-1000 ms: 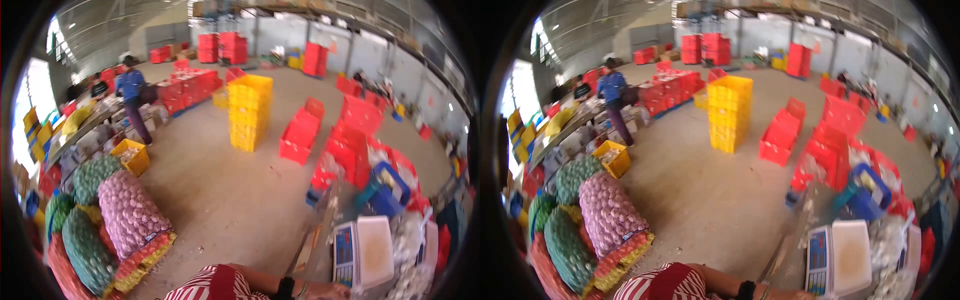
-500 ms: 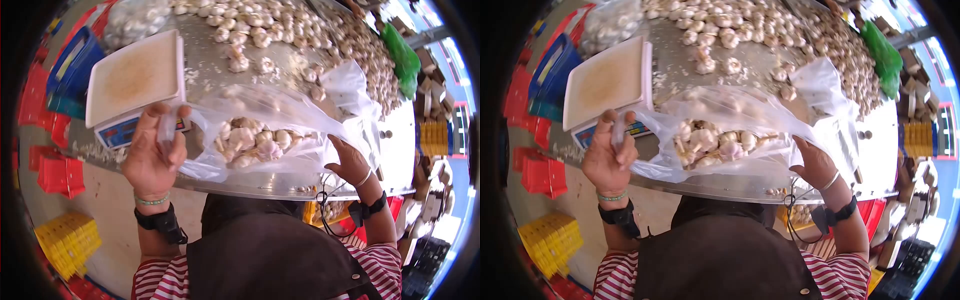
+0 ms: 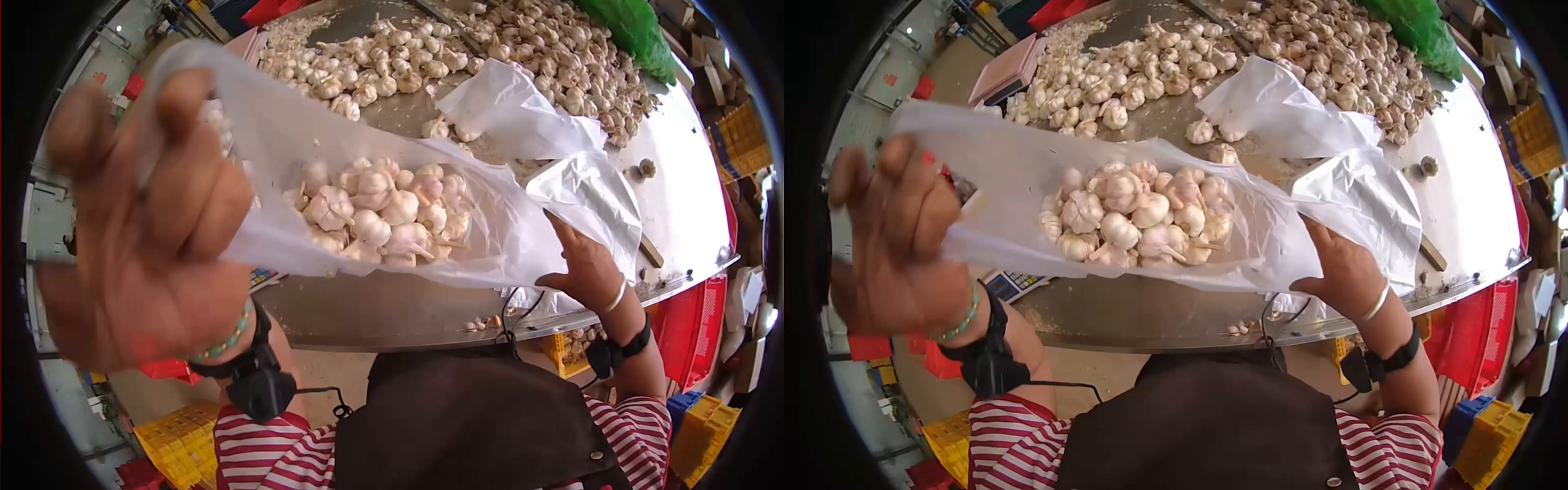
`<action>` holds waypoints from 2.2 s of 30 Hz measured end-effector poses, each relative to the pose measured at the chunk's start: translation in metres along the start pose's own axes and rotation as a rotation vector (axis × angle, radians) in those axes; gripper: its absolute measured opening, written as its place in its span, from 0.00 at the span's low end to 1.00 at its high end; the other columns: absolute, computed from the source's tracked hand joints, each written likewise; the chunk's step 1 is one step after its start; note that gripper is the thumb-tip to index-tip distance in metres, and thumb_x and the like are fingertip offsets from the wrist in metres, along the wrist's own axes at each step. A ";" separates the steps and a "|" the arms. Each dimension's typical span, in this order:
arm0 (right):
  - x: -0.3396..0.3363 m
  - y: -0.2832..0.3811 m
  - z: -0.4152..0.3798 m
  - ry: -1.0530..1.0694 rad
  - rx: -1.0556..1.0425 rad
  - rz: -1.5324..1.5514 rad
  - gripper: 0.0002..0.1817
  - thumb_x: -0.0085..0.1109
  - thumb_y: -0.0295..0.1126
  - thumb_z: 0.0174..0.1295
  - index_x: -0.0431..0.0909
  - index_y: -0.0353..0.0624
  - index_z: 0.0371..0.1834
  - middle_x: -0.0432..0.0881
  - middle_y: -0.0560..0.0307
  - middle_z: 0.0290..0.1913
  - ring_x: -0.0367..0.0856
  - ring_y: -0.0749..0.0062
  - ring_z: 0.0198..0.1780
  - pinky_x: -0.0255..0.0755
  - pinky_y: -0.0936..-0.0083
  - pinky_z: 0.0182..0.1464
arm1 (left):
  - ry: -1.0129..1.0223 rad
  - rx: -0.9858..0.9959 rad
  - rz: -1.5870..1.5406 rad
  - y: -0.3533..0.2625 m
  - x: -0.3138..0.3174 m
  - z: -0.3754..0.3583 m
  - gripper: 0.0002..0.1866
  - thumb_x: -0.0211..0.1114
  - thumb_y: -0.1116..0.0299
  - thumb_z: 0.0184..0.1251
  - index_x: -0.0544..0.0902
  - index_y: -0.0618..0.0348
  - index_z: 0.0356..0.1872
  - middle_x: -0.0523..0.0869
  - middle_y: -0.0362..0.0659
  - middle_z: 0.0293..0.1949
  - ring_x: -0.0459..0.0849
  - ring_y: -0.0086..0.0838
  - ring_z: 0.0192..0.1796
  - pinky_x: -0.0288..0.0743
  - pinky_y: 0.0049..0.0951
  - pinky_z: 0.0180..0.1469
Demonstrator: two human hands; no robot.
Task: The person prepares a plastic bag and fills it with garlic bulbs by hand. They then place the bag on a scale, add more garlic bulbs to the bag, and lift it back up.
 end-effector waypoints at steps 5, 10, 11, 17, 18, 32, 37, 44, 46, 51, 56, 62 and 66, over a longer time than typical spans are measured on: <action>-0.020 -0.047 -0.017 -0.090 -0.053 0.067 0.55 0.78 0.34 0.33 0.56 0.40 0.69 0.74 0.37 0.56 0.73 0.44 0.58 0.70 0.61 0.55 | 0.177 0.069 0.138 0.018 0.012 -0.035 0.28 0.65 0.64 0.56 0.70 0.50 0.60 0.76 0.48 0.50 0.60 0.14 0.20 0.57 0.17 0.22; 0.002 -0.062 0.008 -0.188 -0.211 -0.025 0.55 0.78 0.32 0.33 0.56 0.39 0.69 0.72 0.36 0.58 0.72 0.43 0.58 0.70 0.62 0.56 | -0.382 -0.154 0.187 0.103 -0.038 -0.074 0.27 0.67 0.64 0.54 0.69 0.60 0.54 0.73 0.56 0.53 0.67 0.18 0.23 0.59 0.15 0.23; 0.004 -0.063 0.013 -0.186 -0.208 -0.008 0.55 0.78 0.32 0.33 0.56 0.40 0.69 0.72 0.36 0.59 0.72 0.43 0.58 0.70 0.61 0.57 | -0.389 -0.126 0.121 0.106 -0.040 -0.079 0.28 0.67 0.63 0.54 0.69 0.62 0.54 0.72 0.58 0.53 0.68 0.18 0.24 0.59 0.15 0.24; 0.014 -0.061 0.031 -0.057 -0.115 0.080 0.53 0.77 0.31 0.36 0.55 0.42 0.70 0.76 0.38 0.54 0.75 0.46 0.55 0.72 0.62 0.54 | -0.375 -0.099 0.150 0.106 -0.033 -0.094 0.29 0.67 0.64 0.54 0.67 0.65 0.55 0.69 0.64 0.59 0.72 0.22 0.28 0.62 0.16 0.25; 0.010 -0.057 0.031 -0.128 -0.135 0.078 0.50 0.76 0.31 0.38 0.57 0.43 0.69 0.77 0.39 0.52 0.77 0.46 0.52 0.73 0.63 0.52 | -0.378 -0.095 0.151 0.104 -0.035 -0.097 0.29 0.67 0.64 0.54 0.67 0.65 0.55 0.69 0.64 0.59 0.72 0.22 0.28 0.62 0.16 0.25; 0.090 -0.133 0.054 -0.577 0.112 0.252 0.36 0.72 0.35 0.48 0.67 0.35 0.60 0.78 0.39 0.47 0.78 0.50 0.49 0.74 0.61 0.51 | -0.301 -0.111 -0.127 0.096 -0.064 -0.142 0.23 0.61 0.65 0.58 0.71 0.65 0.53 0.72 0.59 0.58 0.74 0.23 0.31 0.61 0.12 0.25; 0.101 -0.109 0.068 -0.458 0.293 1.713 0.05 0.51 0.28 0.62 0.74 0.40 0.38 0.78 0.57 0.30 0.78 0.72 0.29 0.74 0.77 0.30 | -0.378 -0.070 -0.199 0.080 -0.087 -0.169 0.23 0.60 0.63 0.59 0.71 0.65 0.53 0.74 0.59 0.56 0.70 0.20 0.29 0.60 0.12 0.25; -0.061 0.140 0.054 0.191 -0.703 1.954 0.07 0.47 0.30 0.68 0.73 0.40 0.36 0.75 0.63 0.26 0.73 0.76 0.25 0.70 0.81 0.28 | -0.340 -0.058 -0.100 0.042 -0.122 -0.228 0.24 0.61 0.58 0.58 0.71 0.61 0.52 0.71 0.58 0.57 0.66 0.18 0.28 0.59 0.12 0.25; -0.059 0.225 0.035 0.205 -0.726 1.848 0.07 0.47 0.29 0.68 0.74 0.40 0.35 0.76 0.62 0.27 0.73 0.77 0.26 0.68 0.81 0.27 | -0.438 0.014 -0.003 0.030 -0.138 -0.246 0.23 0.60 0.58 0.58 0.71 0.62 0.51 0.71 0.57 0.57 0.67 0.18 0.27 0.59 0.13 0.24; -0.026 0.322 -0.018 0.086 -0.737 1.432 0.10 0.59 0.26 0.62 0.77 0.36 0.45 0.78 0.58 0.26 0.74 0.77 0.25 0.68 0.82 0.28 | -0.456 -0.019 -0.011 0.031 -0.156 -0.274 0.26 0.60 0.54 0.61 0.70 0.61 0.54 0.70 0.55 0.58 0.68 0.19 0.24 0.59 0.14 0.21; -0.005 0.235 -0.001 -0.098 -0.559 1.516 0.12 0.51 0.30 0.65 0.76 0.37 0.47 0.78 0.54 0.34 0.75 0.70 0.34 0.71 0.72 0.41 | -0.452 -0.002 -0.152 0.023 -0.179 -0.285 0.26 0.62 0.59 0.59 0.69 0.62 0.54 0.70 0.56 0.57 0.70 0.21 0.24 0.62 0.16 0.21; 0.028 0.170 -0.026 -0.216 -0.249 1.731 0.24 0.46 0.34 0.67 0.60 0.37 0.65 0.74 0.54 0.34 0.66 0.80 0.19 0.61 0.85 0.22 | -0.434 -0.095 -0.160 0.022 -0.202 -0.283 0.27 0.63 0.59 0.58 0.68 0.60 0.56 0.69 0.54 0.57 0.69 0.20 0.25 0.64 0.16 0.22; 0.033 0.163 -0.034 -0.333 -0.226 1.599 0.32 0.53 0.33 0.63 0.57 0.28 0.67 0.79 0.49 0.37 0.68 0.78 0.20 0.62 0.83 0.23 | -0.459 -0.106 -0.130 0.025 -0.217 -0.277 0.28 0.63 0.59 0.57 0.68 0.60 0.57 0.69 0.52 0.55 0.69 0.22 0.29 0.67 0.19 0.28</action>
Point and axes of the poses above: each hand's wrist, its own z-axis towards the middle knuckle, its own x-axis out of the palm, y = z × x, the point moved 8 cm from there along z, towards the middle knuckle
